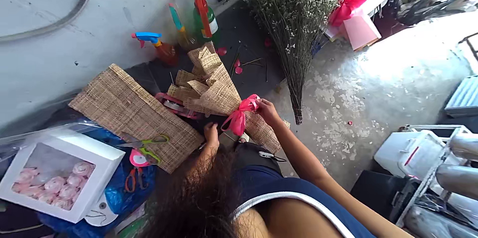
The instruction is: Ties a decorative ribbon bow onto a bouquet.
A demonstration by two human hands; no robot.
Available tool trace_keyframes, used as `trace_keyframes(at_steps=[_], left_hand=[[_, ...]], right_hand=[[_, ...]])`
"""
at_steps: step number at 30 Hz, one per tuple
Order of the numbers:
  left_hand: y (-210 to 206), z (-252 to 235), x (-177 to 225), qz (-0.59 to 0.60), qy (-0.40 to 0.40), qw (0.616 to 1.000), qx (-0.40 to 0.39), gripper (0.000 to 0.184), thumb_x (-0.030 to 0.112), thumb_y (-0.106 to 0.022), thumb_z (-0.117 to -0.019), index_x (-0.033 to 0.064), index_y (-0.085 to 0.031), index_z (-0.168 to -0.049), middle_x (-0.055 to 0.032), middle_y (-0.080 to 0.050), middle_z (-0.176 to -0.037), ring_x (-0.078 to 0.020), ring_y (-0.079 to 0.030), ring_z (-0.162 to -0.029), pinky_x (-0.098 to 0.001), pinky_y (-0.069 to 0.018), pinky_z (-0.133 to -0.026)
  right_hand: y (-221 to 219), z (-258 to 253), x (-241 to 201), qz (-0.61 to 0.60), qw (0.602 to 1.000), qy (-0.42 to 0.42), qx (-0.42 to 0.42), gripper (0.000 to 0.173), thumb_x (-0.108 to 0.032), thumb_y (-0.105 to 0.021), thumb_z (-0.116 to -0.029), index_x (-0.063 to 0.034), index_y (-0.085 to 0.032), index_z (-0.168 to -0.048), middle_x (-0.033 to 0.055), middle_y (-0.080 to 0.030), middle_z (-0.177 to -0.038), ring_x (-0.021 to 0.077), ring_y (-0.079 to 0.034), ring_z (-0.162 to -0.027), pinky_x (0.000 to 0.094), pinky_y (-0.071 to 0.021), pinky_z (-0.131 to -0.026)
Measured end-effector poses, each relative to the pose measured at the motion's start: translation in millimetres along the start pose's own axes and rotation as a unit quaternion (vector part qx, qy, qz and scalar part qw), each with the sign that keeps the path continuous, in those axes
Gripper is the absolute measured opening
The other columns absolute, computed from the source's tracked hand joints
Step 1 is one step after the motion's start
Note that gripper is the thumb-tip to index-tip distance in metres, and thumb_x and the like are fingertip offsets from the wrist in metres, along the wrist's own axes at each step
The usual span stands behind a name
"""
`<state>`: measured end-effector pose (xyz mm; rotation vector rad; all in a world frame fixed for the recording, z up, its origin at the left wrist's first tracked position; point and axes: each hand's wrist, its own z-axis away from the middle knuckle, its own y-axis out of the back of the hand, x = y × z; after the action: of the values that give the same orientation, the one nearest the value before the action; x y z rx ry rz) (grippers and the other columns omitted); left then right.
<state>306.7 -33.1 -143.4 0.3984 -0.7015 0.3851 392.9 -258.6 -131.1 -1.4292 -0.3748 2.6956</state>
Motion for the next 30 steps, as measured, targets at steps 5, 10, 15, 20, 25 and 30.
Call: trace_keyframes(at_steps=[5, 10, 15, 20, 25, 30], left_hand=[[-27.5, 44.9, 40.2, -0.131, -0.203, 0.949, -0.202, 0.037, 0.015, -0.053, -0.1054, -0.0085, -0.056, -0.133, -0.027, -0.061, -0.13, -0.0337, -0.062, -0.117, -0.0483, -0.0496, -0.102], [-51.1, 45.0, 47.8, 0.003, -0.06, 0.983, -0.176, 0.03, 0.016, -0.064, -0.1015, -0.0038, -0.062, -0.123, -0.0169, -0.067, -0.106, -0.0198, -0.061, -0.088, -0.0371, -0.0504, -0.078], [-16.4, 17.9, 17.0, 0.179, 0.096, 0.975, -0.093, 0.03, 0.018, -0.039, -0.1103, 0.0018, -0.052, -0.132, -0.01, -0.061, -0.108, -0.0126, -0.056, -0.083, -0.0279, -0.047, -0.07], [-15.9, 3.2, 11.1, 0.198, 0.103, 0.974, 0.027, 0.017, 0.008, -0.04, -0.1081, 0.0005, -0.052, -0.117, -0.0072, -0.05, -0.092, -0.0124, -0.048, -0.071, -0.0268, -0.0444, -0.064], [15.5, 16.3, 9.2, 0.05, 0.056, 0.997, -0.018, 0.043, 0.017, -0.047, -0.1084, -0.002, -0.041, -0.147, -0.0268, -0.046, -0.145, -0.0351, -0.05, -0.124, -0.0521, -0.0435, -0.098], [-0.1, 18.9, 1.7, -0.237, -0.034, 0.924, -0.3, 0.055, 0.022, -0.066, -0.1004, -0.0057, -0.048, -0.144, -0.026, -0.055, -0.141, -0.0343, -0.056, -0.13, -0.0483, -0.0438, -0.11]], right_hand=[[-14.3, 25.7, -9.7, 0.128, 0.986, 0.067, -0.089, 0.016, -0.01, -0.052, -0.1049, 0.0, -0.064, -0.102, 0.0021, -0.063, -0.086, 0.0046, -0.055, -0.071, 0.0244, -0.0496, -0.067], [-23.3, 16.4, -1.1, 0.238, 0.959, 0.139, -0.064, 0.016, -0.002, -0.058, -0.1013, 0.0093, -0.069, -0.099, 0.0167, -0.065, -0.103, 0.018, -0.06, -0.091, 0.0356, -0.0524, -0.084], [-13.9, -22.4, 0.7, -0.086, 0.989, -0.031, 0.115, 0.02, -0.012, -0.04, -0.1089, -0.0034, -0.057, -0.102, -0.0006, -0.056, -0.071, 0.0041, -0.05, -0.055, 0.0199, -0.0465, -0.054], [-12.1, -65.8, 12.6, -0.277, 0.922, -0.139, 0.231, 0.013, -0.014, -0.041, -0.1088, -0.0083, -0.049, -0.1, 0.0002, -0.048, -0.074, 0.0061, -0.048, -0.054, 0.0193, -0.0467, -0.051], [12.6, -16.6, -13.0, 0.232, 0.965, -0.074, 0.093, 0.045, -0.03, -0.039, -0.1125, 0.0027, -0.051, -0.14, 0.0231, -0.065, -0.118, 0.027, -0.066, -0.082, 0.0431, -0.0551, -0.075], [-12.5, 39.5, 5.1, 0.422, 0.885, -0.106, -0.167, 0.039, -0.021, -0.061, -0.1033, 0.0018, -0.057, -0.135, 0.0176, -0.068, -0.105, 0.0177, -0.061, -0.078, 0.0359, -0.052, -0.073]])
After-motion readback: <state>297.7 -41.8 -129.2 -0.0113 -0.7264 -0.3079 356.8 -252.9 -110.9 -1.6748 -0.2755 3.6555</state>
